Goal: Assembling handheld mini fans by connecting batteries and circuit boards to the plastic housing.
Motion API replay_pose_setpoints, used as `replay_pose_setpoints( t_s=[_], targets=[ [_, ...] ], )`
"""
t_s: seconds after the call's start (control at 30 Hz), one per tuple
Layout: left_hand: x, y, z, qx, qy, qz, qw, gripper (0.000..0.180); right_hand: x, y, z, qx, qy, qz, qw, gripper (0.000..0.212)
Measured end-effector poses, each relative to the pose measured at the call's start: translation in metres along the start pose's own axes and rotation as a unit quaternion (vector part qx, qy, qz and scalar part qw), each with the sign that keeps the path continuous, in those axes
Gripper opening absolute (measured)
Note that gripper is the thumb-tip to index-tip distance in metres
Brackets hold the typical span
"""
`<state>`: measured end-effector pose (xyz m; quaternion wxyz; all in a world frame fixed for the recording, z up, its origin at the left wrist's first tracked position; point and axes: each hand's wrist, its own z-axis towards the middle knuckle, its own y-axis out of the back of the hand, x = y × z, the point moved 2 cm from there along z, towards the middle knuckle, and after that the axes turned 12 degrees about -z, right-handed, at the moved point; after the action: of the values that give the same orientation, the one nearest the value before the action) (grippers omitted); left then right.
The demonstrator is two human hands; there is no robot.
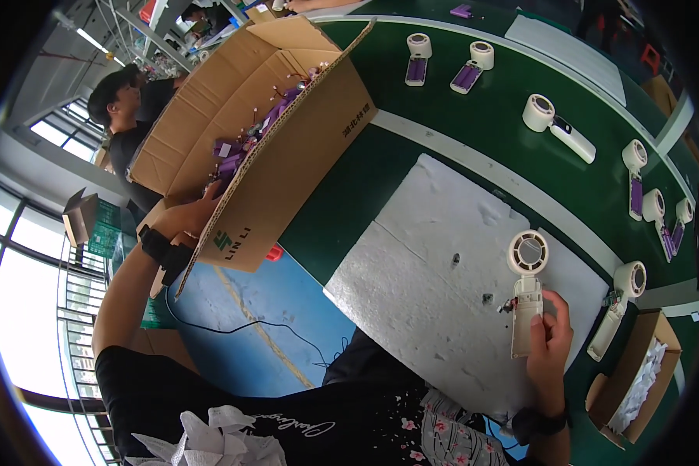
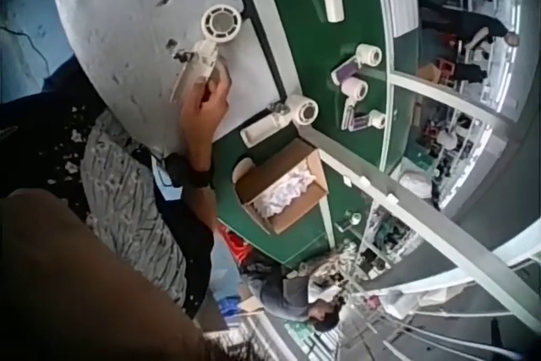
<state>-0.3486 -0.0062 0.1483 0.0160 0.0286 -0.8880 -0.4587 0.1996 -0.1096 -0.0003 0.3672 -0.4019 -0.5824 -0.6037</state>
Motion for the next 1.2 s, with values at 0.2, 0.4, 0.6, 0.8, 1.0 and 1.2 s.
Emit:
replay_pose_setpoints(
  t_s=[0.2,0.4,0.6,0.8,1.0,1.2],
  targets=[
    [-0.002,0.000,0.014,0.003,0.005,-0.071,0.997,0.069,0.000,0.008,0.000,0.049,-0.013,-0.035,0.998,0.037],
    [0.018,0.000,0.026,0.008,0.013,-0.149,0.989,0.067,-0.003,0.000,-0.004,0.002,-0.010,-0.027,1.000,0.036],
    [0.045,-0.013,0.019,0.015,0.010,-0.224,0.974,0.065,-0.002,0.002,-0.003,0.011,-0.009,-0.030,0.999,0.036],
    [0.092,-0.021,0.045,0.051,0.002,-0.302,0.952,0.063,0.001,0.007,-0.002,0.057,-0.029,-0.039,0.997,0.037],
    [0.148,-0.033,0.036,0.086,-0.008,-0.359,0.929,0.060,0.005,0.008,0.004,0.066,-0.027,-0.062,0.996,0.036],
    [0.129,-0.028,0.042,0.061,0.021,-0.432,0.899,0.058,-0.001,0.003,0.000,0.018,0.021,-0.069,0.997,0.037]
  ],
)
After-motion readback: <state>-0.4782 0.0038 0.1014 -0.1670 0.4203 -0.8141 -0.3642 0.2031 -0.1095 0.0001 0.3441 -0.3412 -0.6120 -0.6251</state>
